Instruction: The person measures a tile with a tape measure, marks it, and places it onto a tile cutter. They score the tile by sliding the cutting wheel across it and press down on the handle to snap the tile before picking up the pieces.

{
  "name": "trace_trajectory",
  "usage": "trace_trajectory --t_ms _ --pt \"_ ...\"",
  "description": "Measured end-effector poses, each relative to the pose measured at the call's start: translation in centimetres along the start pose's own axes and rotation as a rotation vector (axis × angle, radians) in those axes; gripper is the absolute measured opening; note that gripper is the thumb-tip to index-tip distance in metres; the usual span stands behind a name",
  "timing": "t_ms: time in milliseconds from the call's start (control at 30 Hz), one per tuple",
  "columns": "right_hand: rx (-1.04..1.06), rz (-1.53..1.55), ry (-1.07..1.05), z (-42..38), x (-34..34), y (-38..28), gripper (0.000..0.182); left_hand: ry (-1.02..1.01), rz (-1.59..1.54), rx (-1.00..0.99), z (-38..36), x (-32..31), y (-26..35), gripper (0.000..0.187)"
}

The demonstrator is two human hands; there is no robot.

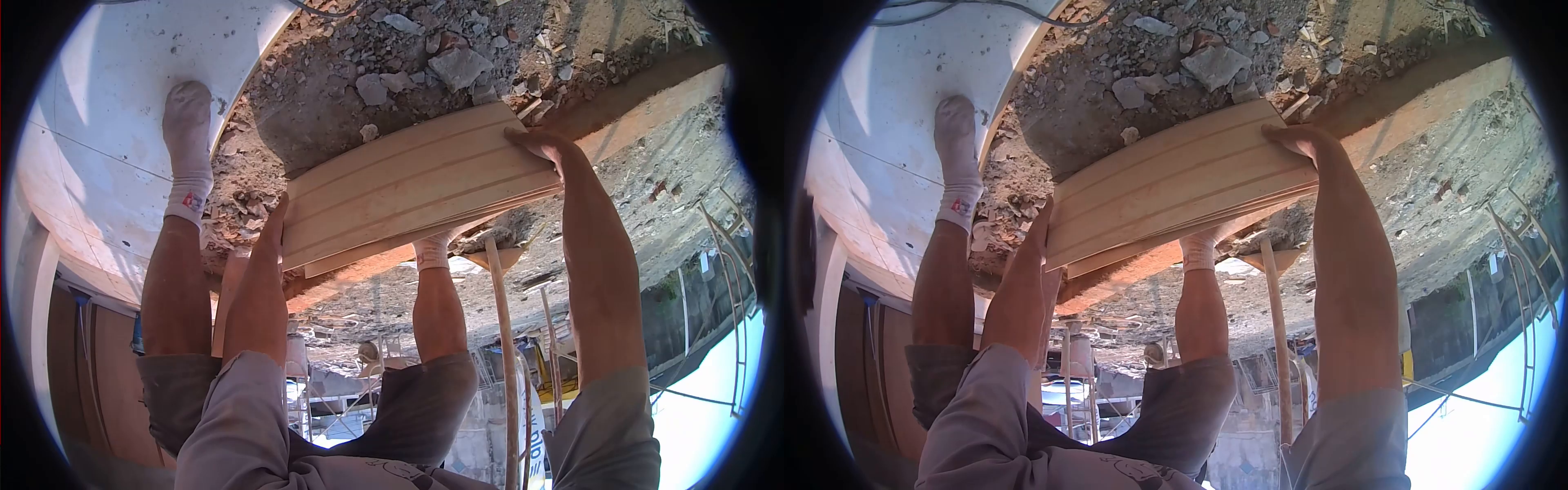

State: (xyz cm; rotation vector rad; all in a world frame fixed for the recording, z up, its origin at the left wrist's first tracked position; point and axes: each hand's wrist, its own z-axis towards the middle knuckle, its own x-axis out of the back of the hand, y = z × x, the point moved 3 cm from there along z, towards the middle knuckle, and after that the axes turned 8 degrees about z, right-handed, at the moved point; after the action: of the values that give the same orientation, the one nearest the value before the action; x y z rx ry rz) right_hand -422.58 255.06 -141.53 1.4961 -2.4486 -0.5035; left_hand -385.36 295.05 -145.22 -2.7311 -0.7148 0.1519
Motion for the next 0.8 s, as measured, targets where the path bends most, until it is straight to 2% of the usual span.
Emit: trace_trajectory --t_ms 67,133,167,233,333,467,533,567,633,733,800 --pt "-0.031 -0.034 -0.035 2.2 -0.1 0.5 0.079 -0.027 -0.054 -0.02 -0.4 0.1 0.3 0.076" --pt "0.146 0.223 -0.097 6.1 -0.8 2.0 0.076 -0.042 -0.036 0.024 -0.5 -0.1 0.1 0.072" --pt "0.147 0.223 -0.096 6.7 -1.0 2.1 0.076 -0.042 -0.036 0.023 -0.7 -0.5 0.2 0.072" --pt "0.125 0.075 0.023 7.5 -1.0 2.8 0.072 -0.01 -0.076 0.106 -1.3 -1.1 0.2 0.067" --pt "0.153 0.005 0.104 8.8 -0.8 3.4 0.07 -0.045 -0.118 0.021 0.4 -0.3 -0.7 0.063" --pt "0.043 -0.007 0.007 6.8 -0.2 2.1 0.074 -0.071 -0.152 0.069 -1.4 -0.8 0.2 0.063" --pt "0.032 0.068 -0.095 3.5 0.1 0.1 0.079 -0.051 -0.109 0.063 -2.0 -1.0 1.1 0.065" --pt "0.041 0.074 -0.096 4.9 0.0 0.5 0.079 -0.047 -0.104 0.055 -2.0 -0.8 1.4 0.065" --pt "0.131 -0.185 0.065 8.1 0.1 0.6 0.083 -0.027 0.002 0.069 -0.9 -0.1 1.0 0.068" --pt "0.152 -0.078 0.024 7.6 -0.2 0.8 0.086 0.094 0.207 0.099 -1.1 -0.5 0.7 0.08" --pt "0.156 -0.115 0.049 7.7 -0.4 1.0 0.086 0.166 0.298 0.124 -1.4 -0.5 0.8 0.085"
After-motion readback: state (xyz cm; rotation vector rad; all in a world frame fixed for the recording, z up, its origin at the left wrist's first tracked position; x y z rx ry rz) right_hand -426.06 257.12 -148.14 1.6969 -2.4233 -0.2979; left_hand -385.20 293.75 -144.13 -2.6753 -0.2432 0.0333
